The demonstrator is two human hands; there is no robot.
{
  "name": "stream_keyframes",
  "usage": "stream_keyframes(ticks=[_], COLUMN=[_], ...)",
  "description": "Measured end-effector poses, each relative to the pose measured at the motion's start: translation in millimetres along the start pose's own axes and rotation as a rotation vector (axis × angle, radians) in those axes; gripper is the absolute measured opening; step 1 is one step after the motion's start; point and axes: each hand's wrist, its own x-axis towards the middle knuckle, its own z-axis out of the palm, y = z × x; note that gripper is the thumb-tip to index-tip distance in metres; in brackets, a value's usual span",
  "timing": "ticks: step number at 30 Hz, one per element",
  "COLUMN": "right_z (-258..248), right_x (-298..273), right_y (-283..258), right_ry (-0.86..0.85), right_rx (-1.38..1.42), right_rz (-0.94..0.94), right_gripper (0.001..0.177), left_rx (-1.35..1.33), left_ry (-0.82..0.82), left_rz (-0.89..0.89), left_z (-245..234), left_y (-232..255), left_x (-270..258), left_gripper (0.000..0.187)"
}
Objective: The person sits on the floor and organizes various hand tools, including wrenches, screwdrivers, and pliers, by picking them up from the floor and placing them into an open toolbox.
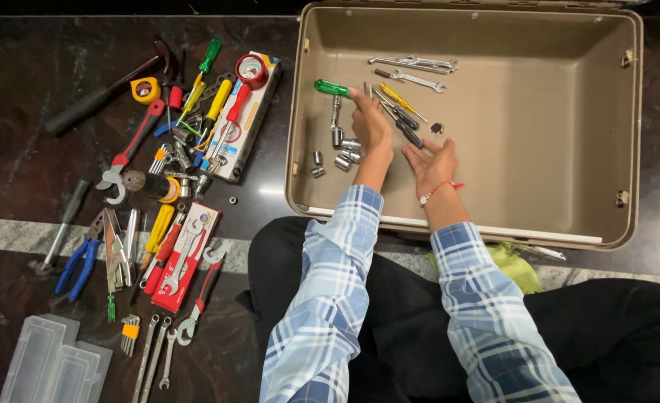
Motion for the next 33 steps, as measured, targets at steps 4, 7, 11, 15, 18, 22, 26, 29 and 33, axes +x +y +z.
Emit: stream_keyframes(ticks=[4, 7, 11, 15, 18, 22, 26, 29, 33], right_z=[6.0, 8.7, 12.0, 14.8, 16.4, 15.8, 15.2, 11.8, 9.2], right_x=[-4.2, -9.8, -17.3, -20.9, -22.5, -21.9, -16.2, -13.0, -7.9], right_y=[-2.8, -6.7, -9.7, -10.9, -11.9, -11.5, -9.4, -5.7, -1.6], right_ry=[0.029, 0.038, 0.035, 0.037, 0.052, 0.054, 0.050, 0.056, 0.061], right_rx=[-0.018, -0.026, -0.033, -0.031, -0.034, -0.036, -0.033, -0.036, -0.024], right_rz=[0.024, 0.032, 0.037, 0.037, 0.050, 0.053, 0.048, 0.059, 0.014], right_gripper=[0.075, 0.075, 0.076, 0.076, 0.076, 0.077, 0.079, 0.078, 0.068], left_rx=[0.057, 0.097, 0.210, 0.411, 0.382, 0.378, 0.340, 0.303, 0.269], left_ry=[0.039, 0.006, -0.052, -0.066, -0.082, -0.072, -0.057, -0.049, -0.041], left_rz=[0.031, 0.039, 0.103, 0.125, 0.155, 0.153, 0.208, 0.220, 0.209], left_z=[-3.0, -4.0, -4.8, -6.0, -6.3, -7.9, -8.7, -8.9, -6.8], left_y=[6.2, 7.4, 5.1, 3.0, 6.0, 10.6, 11.9, 9.5, 8.0], left_x=[-2.5, -2.7, 3.5, 7.7, 5.9, -0.1, 0.3, 3.2, 5.2], left_gripper=[0.093, 0.093, 0.093, 0.095, 0.095, 0.093, 0.091, 0.090, 0.090])
